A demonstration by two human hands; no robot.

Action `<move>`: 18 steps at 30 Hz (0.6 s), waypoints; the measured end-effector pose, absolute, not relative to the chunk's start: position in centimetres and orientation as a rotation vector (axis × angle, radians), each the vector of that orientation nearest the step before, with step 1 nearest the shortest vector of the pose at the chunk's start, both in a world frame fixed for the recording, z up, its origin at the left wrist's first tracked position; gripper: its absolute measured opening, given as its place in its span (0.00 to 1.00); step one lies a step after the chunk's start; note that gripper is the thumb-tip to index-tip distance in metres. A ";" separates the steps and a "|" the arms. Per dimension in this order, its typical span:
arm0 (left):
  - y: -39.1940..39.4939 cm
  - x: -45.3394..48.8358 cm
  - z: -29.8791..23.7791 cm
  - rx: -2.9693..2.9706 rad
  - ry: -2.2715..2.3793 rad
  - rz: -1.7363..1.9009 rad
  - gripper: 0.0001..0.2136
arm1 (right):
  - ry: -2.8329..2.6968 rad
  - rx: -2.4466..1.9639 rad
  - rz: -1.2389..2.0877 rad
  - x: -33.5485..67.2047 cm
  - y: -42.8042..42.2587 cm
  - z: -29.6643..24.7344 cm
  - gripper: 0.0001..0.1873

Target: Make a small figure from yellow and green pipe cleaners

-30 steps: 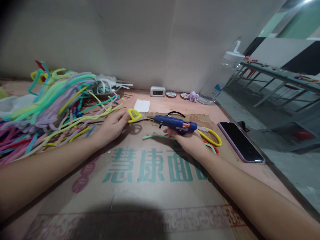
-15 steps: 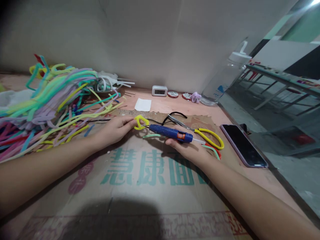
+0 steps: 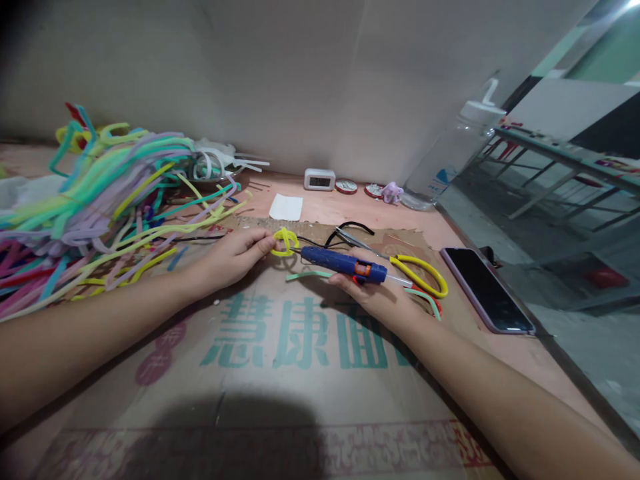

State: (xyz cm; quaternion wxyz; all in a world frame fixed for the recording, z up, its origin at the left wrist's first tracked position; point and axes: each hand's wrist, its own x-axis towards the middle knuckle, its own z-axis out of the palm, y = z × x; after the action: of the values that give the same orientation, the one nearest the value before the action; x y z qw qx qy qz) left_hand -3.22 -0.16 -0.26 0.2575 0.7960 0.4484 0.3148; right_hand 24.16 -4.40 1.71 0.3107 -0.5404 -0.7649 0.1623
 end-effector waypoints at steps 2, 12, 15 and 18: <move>-0.1 -3.3 -0.3 2.155 1.210 0.853 0.18 | -2.030 -1.421 0.405 24.0 -4.4 1.8 0.16; -0.2 -3.4 -0.3 2.188 1.182 0.875 0.17 | -2.024 -1.387 0.455 23.7 -4.3 2.0 0.18; -0.2 -3.3 -0.2 2.187 1.183 0.870 0.17 | -2.034 -1.377 0.478 23.6 -4.3 2.1 0.18; -0.2 -3.3 -0.2 2.177 1.176 0.873 0.17 | -2.033 -1.371 0.501 23.6 -4.3 2.1 0.18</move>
State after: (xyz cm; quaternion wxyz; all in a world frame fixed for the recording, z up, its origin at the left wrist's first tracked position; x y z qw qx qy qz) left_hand -3.25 -0.19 -0.20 0.2561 0.8020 0.4333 0.3217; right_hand 23.59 -4.32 2.06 0.3139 -0.5201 -0.7713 0.1901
